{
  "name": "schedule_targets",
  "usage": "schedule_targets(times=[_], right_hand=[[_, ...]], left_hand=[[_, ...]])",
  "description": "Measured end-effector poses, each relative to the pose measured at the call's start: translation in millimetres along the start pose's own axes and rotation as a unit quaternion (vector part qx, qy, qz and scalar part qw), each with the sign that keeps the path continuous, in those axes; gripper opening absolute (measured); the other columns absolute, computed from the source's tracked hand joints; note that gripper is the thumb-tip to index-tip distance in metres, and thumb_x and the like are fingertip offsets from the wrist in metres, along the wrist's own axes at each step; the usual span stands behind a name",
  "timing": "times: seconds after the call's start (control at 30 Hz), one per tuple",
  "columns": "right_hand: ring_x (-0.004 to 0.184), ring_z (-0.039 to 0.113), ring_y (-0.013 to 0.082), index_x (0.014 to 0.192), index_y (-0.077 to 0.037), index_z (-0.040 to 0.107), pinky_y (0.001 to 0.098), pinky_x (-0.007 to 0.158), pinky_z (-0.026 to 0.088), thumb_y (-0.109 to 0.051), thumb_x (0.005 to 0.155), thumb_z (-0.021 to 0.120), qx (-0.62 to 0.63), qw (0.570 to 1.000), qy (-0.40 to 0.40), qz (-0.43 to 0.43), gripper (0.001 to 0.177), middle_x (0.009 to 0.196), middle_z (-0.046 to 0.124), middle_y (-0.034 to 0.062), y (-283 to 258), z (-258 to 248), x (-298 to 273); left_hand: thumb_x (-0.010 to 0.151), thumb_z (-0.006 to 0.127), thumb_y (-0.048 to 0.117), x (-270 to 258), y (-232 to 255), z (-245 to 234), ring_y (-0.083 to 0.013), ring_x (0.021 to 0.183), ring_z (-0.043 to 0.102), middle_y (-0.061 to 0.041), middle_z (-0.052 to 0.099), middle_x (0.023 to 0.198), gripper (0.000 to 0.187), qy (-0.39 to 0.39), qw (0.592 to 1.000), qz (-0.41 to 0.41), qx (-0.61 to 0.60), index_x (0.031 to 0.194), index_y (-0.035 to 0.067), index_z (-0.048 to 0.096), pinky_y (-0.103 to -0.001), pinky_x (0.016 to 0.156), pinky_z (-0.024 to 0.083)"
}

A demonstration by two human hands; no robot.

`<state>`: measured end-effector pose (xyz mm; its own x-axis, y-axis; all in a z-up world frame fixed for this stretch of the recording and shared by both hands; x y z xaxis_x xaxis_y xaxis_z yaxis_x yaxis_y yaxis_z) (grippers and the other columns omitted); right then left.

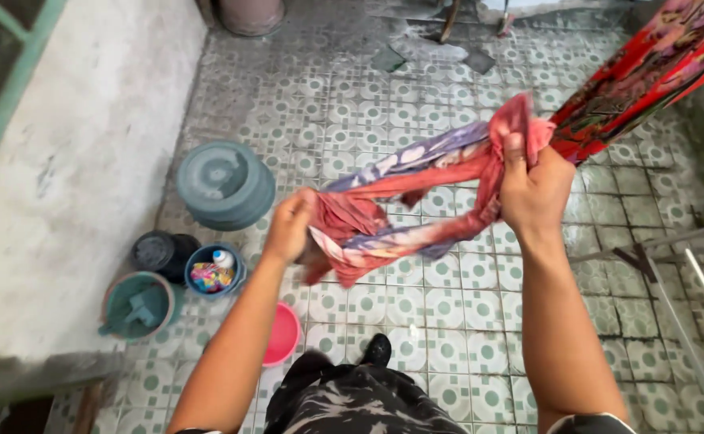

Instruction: Hanging washed laundry items onto a drying rack.

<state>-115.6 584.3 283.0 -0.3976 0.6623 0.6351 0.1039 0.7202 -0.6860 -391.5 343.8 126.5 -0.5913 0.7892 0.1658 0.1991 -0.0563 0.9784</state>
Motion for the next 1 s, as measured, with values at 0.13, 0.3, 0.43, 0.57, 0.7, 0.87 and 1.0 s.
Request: schedule_targets(times=[0.13,0.3,0.43,0.57,0.7,0.87,1.0], right_hand=[[0.081,0.051,0.0093,0.106,0.005,0.067,0.0306,0.072,0.045,-0.03,0.116,0.061,0.03,0.991,0.004,0.134,0.037,0.086,0.06,0.0002,51.6,-3.7,6.1],[0.093,0.063,0.0071,0.12,0.002,0.071,0.0255,0.085,0.053,-0.025,0.111,0.064,0.201,0.967,0.051,0.147,0.029,0.104,0.071,-0.001,65.6,-16.9,25.2],[0.084,0.06,0.0106,0.109,0.005,0.069,0.0271,0.078,0.048,-0.011,0.103,0.071,0.197,0.966,0.045,0.164,0.017,0.1,0.069,0.0054,56.0,-32.0,43.5],[0.075,0.063,0.0193,0.111,0.0,0.074,0.0333,0.069,0.047,-0.014,0.089,0.079,-0.135,0.948,-0.038,0.285,0.026,0.09,0.07,0.0131,28.1,-20.3,64.0],[0.088,0.067,0.0319,0.111,-0.005,0.074,0.0397,0.076,0.053,-0.014,0.076,0.083,-0.453,0.884,-0.029,0.115,0.037,0.1,0.07,0.0188,33.2,10.7,66.5],[0.089,0.065,0.0204,0.114,-0.002,0.065,0.0358,0.078,0.053,-0.012,0.071,0.084,-0.057,0.971,-0.212,0.096,0.049,0.102,0.067,0.0094,49.9,86.5,58.2],[0.08,0.059,0.012,0.107,-0.001,0.068,0.0307,0.073,0.05,-0.003,0.085,0.073,-0.006,0.982,-0.158,0.099,0.022,0.089,0.065,0.004,149.2,87.7,35.3]], left_hand=[[0.112,0.063,0.022,52.5,-33.8,-15.2,-0.0098,0.093,0.051,0.001,0.059,0.094,0.023,0.039,0.992,-0.004,-0.117,0.106,-0.001,0.065,-0.028,0.084,0.044],[0.088,0.073,0.03,109.0,54.4,-8.4,-0.006,0.096,0.062,0.006,0.067,0.107,0.043,-0.224,0.968,-0.107,0.031,0.124,0.012,0.061,-0.026,0.084,0.051],[0.085,0.08,0.034,167.7,46.0,-11.0,-0.0175,0.085,0.065,-0.007,0.075,0.096,0.046,-0.402,0.89,-0.139,0.161,0.118,0.002,0.072,-0.036,0.08,0.054],[0.102,0.069,0.036,221.2,15.5,-14.6,-0.016,0.107,0.061,-0.006,0.069,0.118,0.052,-0.381,0.919,-0.014,-0.098,0.138,0.0,0.061,-0.037,0.099,0.053],[0.108,0.059,0.037,243.0,62.0,32.0,-0.0158,0.134,0.053,-0.006,0.058,0.144,0.06,-0.382,0.898,0.04,-0.212,0.153,0.002,0.043,-0.035,0.118,0.042],[0.109,0.058,0.034,257.8,67.9,85.4,-0.0162,0.138,0.043,-0.01,0.049,0.151,0.067,-0.436,0.868,0.015,-0.236,0.16,-0.001,0.034,-0.034,0.12,0.036],[0.109,0.061,0.03,288.6,67.0,67.5,-0.0154,0.145,0.036,-0.009,0.04,0.159,0.065,-0.363,0.923,0.112,-0.066,0.156,-0.004,0.032,-0.034,0.119,0.031]])
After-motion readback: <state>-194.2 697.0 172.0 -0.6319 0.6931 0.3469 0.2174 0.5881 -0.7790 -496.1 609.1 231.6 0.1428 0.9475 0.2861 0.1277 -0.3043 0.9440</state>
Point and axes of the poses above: each hand's wrist, its own x-axis towards the middle knuckle, its own z-axis out of the palm, y = z × x, the point moved 1 cm from there along x, towards the middle knuckle
